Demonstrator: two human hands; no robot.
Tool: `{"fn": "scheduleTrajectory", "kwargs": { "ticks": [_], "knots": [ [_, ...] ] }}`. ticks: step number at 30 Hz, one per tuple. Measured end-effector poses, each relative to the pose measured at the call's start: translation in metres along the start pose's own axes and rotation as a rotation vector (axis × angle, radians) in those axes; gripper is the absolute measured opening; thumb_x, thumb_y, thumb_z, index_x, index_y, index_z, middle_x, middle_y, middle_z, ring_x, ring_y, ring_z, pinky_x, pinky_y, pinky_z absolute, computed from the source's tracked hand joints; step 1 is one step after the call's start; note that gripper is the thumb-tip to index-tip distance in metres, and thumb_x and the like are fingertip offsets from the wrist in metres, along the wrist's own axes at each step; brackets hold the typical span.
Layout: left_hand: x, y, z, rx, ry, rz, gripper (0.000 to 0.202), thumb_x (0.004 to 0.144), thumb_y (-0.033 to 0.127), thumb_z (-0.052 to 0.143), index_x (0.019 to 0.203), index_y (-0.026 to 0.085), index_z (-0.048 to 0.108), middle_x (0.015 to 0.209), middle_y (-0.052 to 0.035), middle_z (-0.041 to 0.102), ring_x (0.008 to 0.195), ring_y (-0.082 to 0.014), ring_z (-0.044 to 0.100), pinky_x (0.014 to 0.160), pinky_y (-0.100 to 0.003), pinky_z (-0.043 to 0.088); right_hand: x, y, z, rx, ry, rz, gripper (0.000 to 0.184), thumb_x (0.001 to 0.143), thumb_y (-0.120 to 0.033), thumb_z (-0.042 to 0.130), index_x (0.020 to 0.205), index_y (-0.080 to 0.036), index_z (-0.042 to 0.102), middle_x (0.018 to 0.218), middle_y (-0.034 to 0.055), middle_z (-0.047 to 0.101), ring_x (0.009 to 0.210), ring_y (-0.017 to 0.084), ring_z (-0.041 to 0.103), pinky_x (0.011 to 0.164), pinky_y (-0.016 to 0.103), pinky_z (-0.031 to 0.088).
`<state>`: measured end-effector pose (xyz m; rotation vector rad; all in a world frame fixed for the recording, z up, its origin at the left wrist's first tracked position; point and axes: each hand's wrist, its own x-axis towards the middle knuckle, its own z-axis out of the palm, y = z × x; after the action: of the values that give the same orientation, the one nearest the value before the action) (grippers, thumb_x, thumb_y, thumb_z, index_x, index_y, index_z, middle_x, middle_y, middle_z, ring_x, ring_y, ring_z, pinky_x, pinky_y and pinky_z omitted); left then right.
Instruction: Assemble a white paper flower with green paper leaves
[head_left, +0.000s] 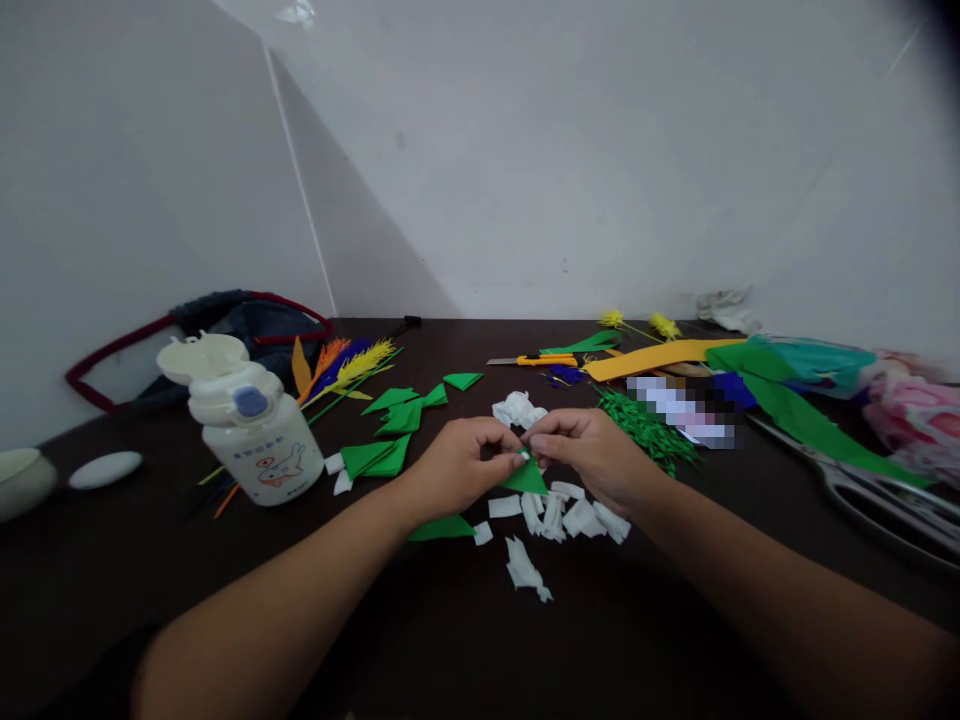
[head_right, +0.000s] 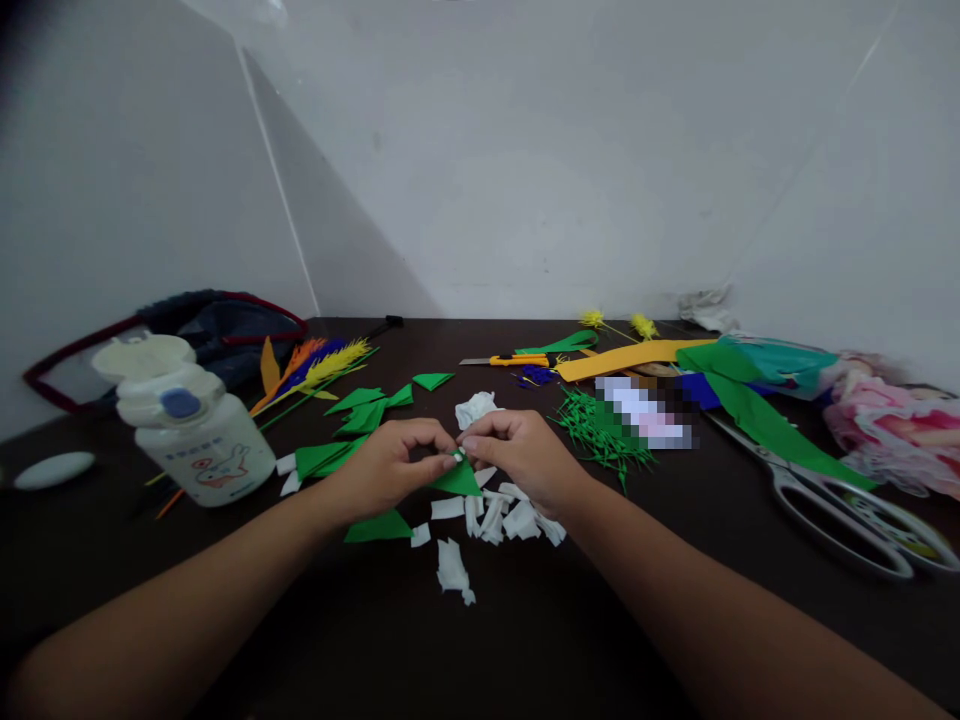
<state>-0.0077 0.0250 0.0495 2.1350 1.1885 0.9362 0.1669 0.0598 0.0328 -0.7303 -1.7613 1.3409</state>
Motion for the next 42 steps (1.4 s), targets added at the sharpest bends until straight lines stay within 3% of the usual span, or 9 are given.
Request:
{"fn": "scheduleTrajectory", "kwargs": {
  "ticks": [6, 18, 23, 29, 36, 42],
  "knots": [
    [-0.001, 0.0, -0.001, -0.019, -0.048, 0.039, 0.012, 0.075, 0.022, 0.052, 0.076, 0.016, 0.062, 0.072, -0.0012, 0.058, 0.068, -0.0117, 0.051, 0.064, -0.024, 0.04, 0.001, 0.001, 0.002, 0.054, 0.001, 0.035, 0.01, 0.074, -0.023, 0.056, 0.066, -0.018, 0.059, 0.062, -0.0004, 0.055, 0.056, 0.009, 0.051, 0.055, 0.025, 0.044],
    [-0.001, 0.0, -0.003, -0.018, -0.099, 0.065, 0.015, 0.077, 0.027, 0.052, 0.075, 0.017, 0.062, 0.071, -0.0012, 0.057, 0.067, -0.0113, 0.051, 0.063, -0.023, 0.039, -0.001, 0.001, -0.002, 0.111, -0.089, 0.101, 0.007, 0.066, -0.019, 0.065, 0.073, -0.019, 0.063, 0.059, -0.0022, 0.055, 0.053, 0.008, 0.049, 0.051, 0.023, 0.041],
    [-0.001, -0.001, -0.002, 0.002, -0.094, 0.06, 0.015, 0.076, 0.027, 0.052, 0.076, 0.018, 0.063, 0.072, -0.0014, 0.058, 0.068, -0.0118, 0.051, 0.064, -0.024, 0.039, 0.0, 0.0, -0.004, -0.003, -0.062, 0.064, 0.012, 0.062, -0.02, 0.067, 0.074, -0.02, 0.063, 0.058, -0.0027, 0.055, 0.052, 0.009, 0.048, 0.049, 0.023, 0.04],
    [0.0, -0.007, 0.002, -0.038, -0.042, -0.044, 0.011, 0.074, 0.023, 0.052, 0.075, 0.017, 0.061, 0.067, 0.0, 0.055, 0.061, -0.0104, 0.046, 0.056, -0.023, 0.035, -0.001, -0.007, -0.003, -0.477, -0.014, -0.12, 0.012, 0.068, -0.022, 0.061, 0.079, -0.021, 0.066, 0.066, 0.0007, 0.062, 0.059, 0.013, 0.054, 0.054, 0.027, 0.043],
    [0.0, -0.007, 0.005, -0.313, -0.016, -0.175, 0.01, 0.071, 0.023, 0.054, 0.068, 0.014, 0.055, 0.06, 0.0033, 0.045, 0.055, -0.0081, 0.038, 0.051, -0.021, 0.031, -0.005, -0.004, 0.002, -0.938, 0.075, -0.578, 0.024, 0.08, -0.02, 0.048, 0.099, -0.022, 0.062, 0.095, 0.0063, 0.062, 0.088, 0.017, 0.055, 0.075, 0.032, 0.045],
    [0.001, -0.005, 0.007, -0.52, 0.004, -0.228, 0.006, 0.067, 0.018, 0.059, 0.068, 0.014, 0.055, 0.065, 0.0018, 0.05, 0.061, -0.0093, 0.044, 0.059, -0.023, 0.035, -0.01, -0.005, 0.004, -1.148, 0.081, -0.702, 0.027, 0.083, -0.017, 0.039, 0.099, -0.022, 0.061, 0.101, 0.0092, 0.061, 0.09, 0.022, 0.054, 0.075, 0.039, 0.044]
  ]
}}
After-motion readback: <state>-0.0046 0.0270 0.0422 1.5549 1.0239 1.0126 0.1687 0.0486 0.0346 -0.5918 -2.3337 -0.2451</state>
